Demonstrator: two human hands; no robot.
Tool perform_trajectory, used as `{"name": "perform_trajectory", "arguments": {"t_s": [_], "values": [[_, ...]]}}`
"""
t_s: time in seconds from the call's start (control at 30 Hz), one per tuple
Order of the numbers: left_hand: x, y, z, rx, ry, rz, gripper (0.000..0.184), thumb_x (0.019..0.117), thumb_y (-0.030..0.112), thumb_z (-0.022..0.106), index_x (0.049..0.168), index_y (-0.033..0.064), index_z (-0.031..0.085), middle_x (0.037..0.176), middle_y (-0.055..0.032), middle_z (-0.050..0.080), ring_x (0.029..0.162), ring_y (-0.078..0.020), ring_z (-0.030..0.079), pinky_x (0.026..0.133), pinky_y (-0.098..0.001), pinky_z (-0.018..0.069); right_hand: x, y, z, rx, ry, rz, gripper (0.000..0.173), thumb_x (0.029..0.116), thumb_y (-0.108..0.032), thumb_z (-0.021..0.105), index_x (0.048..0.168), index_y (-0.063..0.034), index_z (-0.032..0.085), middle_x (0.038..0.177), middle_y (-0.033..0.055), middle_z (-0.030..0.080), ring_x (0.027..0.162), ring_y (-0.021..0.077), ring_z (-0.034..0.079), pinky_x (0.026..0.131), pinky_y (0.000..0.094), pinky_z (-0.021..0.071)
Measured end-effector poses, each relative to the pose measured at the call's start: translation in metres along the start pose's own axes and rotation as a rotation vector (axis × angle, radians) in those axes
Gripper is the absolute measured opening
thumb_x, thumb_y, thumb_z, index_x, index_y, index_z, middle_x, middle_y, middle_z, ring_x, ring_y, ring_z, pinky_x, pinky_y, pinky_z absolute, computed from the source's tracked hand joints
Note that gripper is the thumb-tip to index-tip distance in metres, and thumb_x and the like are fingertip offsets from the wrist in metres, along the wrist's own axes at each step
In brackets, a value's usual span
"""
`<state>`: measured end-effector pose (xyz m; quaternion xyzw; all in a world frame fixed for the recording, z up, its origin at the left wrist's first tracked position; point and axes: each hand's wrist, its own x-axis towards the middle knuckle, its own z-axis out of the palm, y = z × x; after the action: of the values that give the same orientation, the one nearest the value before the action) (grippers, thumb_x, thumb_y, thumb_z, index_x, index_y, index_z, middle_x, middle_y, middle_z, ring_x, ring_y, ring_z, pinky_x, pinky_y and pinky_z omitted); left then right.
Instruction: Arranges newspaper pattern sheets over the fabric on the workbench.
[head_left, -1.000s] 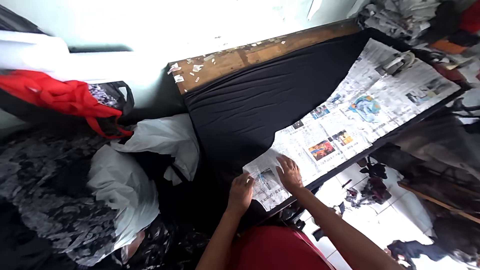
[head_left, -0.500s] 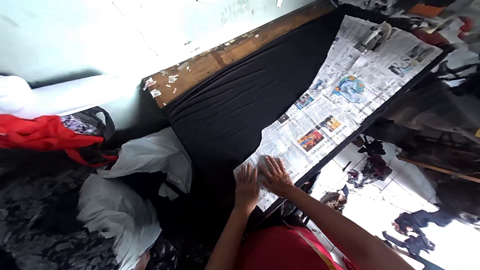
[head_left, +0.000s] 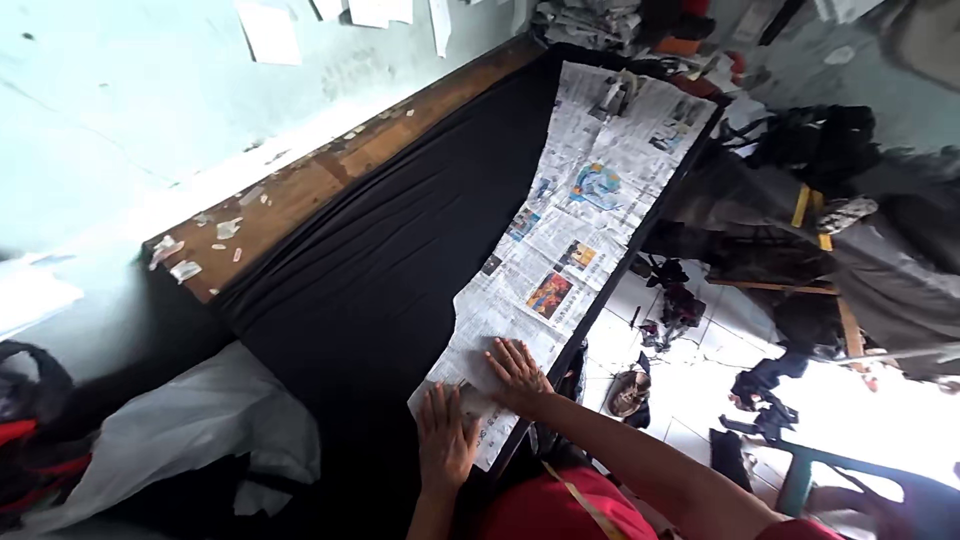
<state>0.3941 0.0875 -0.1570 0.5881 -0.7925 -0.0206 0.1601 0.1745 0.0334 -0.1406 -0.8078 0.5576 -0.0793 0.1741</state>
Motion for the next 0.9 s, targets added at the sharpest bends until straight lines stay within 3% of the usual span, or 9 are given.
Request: {"name": "perform_trajectory", "arguments": {"t_s": [0.33,0.43,0.57,0.67,0.73,0.83,0.9], "values": [[0.001,-0.001,0.002,0.013,0.013,-0.004,0.088,0.0979,0.071,0.029,0.149,0.0020,0.051,0.156,-0.0320,0.039,0.145,-0.0521,0.037,0.118,-0.0650,0.0261,0.008,0.057,-0.027,-0.008,-0.018,0.127,0.074,0.1044,-0.063,0.032,0.163,-0.0179,0.031,0.170,0.0184,0.018,0.159,0.0326,0.012,0.126,0.0588,0.0066],[0.001,0.000,0.002,0.023,0.003,-0.019,0.086,0.0979,0.069,0.029,0.149,0.0043,0.052,0.157,-0.0316,0.038,0.145,-0.0520,0.036,0.119,-0.0643,0.0257,0.016,0.077,-0.039,-0.013,0.001,0.132,0.071,0.1047,-0.061,0.033,0.161,-0.0169,0.036,0.169,0.0189,0.022,0.158,0.0345,0.015,0.127,0.0572,0.0084],[0.006,0.013,-0.005,0.049,-0.046,-0.082,0.082,0.0954,0.063,0.034,0.146,0.0023,0.055,0.156,-0.0324,0.039,0.144,-0.0525,0.038,0.118,-0.0628,0.0271,0.029,0.113,-0.074,0.055,0.029,0.202,0.054,0.1066,-0.044,0.045,0.151,-0.0130,0.052,0.163,0.0173,0.037,0.154,0.0350,0.029,0.126,0.0576,0.0177],[0.015,0.036,-0.014,0.095,-0.045,-0.187,0.076,0.0930,0.057,0.040,0.142,0.0015,0.059,0.154,-0.0320,0.043,0.139,-0.0524,0.045,0.113,-0.0618,0.0345,0.046,0.158,-0.118,0.135,0.023,0.353,0.045,0.1049,-0.033,0.051,0.143,-0.0092,0.059,0.153,0.0177,0.050,0.145,0.0366,0.042,0.121,0.0566,0.0295],[0.023,0.055,-0.017,0.114,-0.054,-0.274,0.078,0.0929,0.059,0.045,0.139,-0.0026,0.060,0.150,-0.0333,0.047,0.135,-0.0539,0.048,0.109,-0.0642,0.0378,0.059,0.199,-0.151,0.187,0.029,0.444,0.043,0.1031,-0.029,0.056,0.140,-0.0067,0.060,0.147,0.0208,0.054,0.141,0.0393,0.046,0.117,0.0579,0.0346],[0.040,0.086,-0.020,0.072,-0.155,-0.480,0.087,0.0916,0.060,0.057,0.142,-0.0103,0.052,0.149,-0.0372,0.044,0.137,-0.0559,0.044,0.110,-0.0675,0.0351,0.079,0.265,-0.185,0.206,0.054,0.563,0.046,0.0989,-0.026,0.063,0.140,-0.0065,0.059,0.144,0.0249,0.053,0.138,0.0428,0.047,0.113,0.0602,0.0379],[0.047,0.100,-0.017,0.074,-0.171,-0.580,0.094,0.0907,0.065,0.056,0.144,-0.0118,0.048,0.151,-0.0369,0.042,0.139,-0.0543,0.043,0.112,-0.0668,0.0339,0.094,0.303,-0.202,0.212,0.003,0.605,0.054,0.0960,-0.026,0.068,0.144,-0.0047,0.054,0.148,0.0287,0.048,0.141,0.0460,0.041,0.113,0.0611,0.0363]]}}
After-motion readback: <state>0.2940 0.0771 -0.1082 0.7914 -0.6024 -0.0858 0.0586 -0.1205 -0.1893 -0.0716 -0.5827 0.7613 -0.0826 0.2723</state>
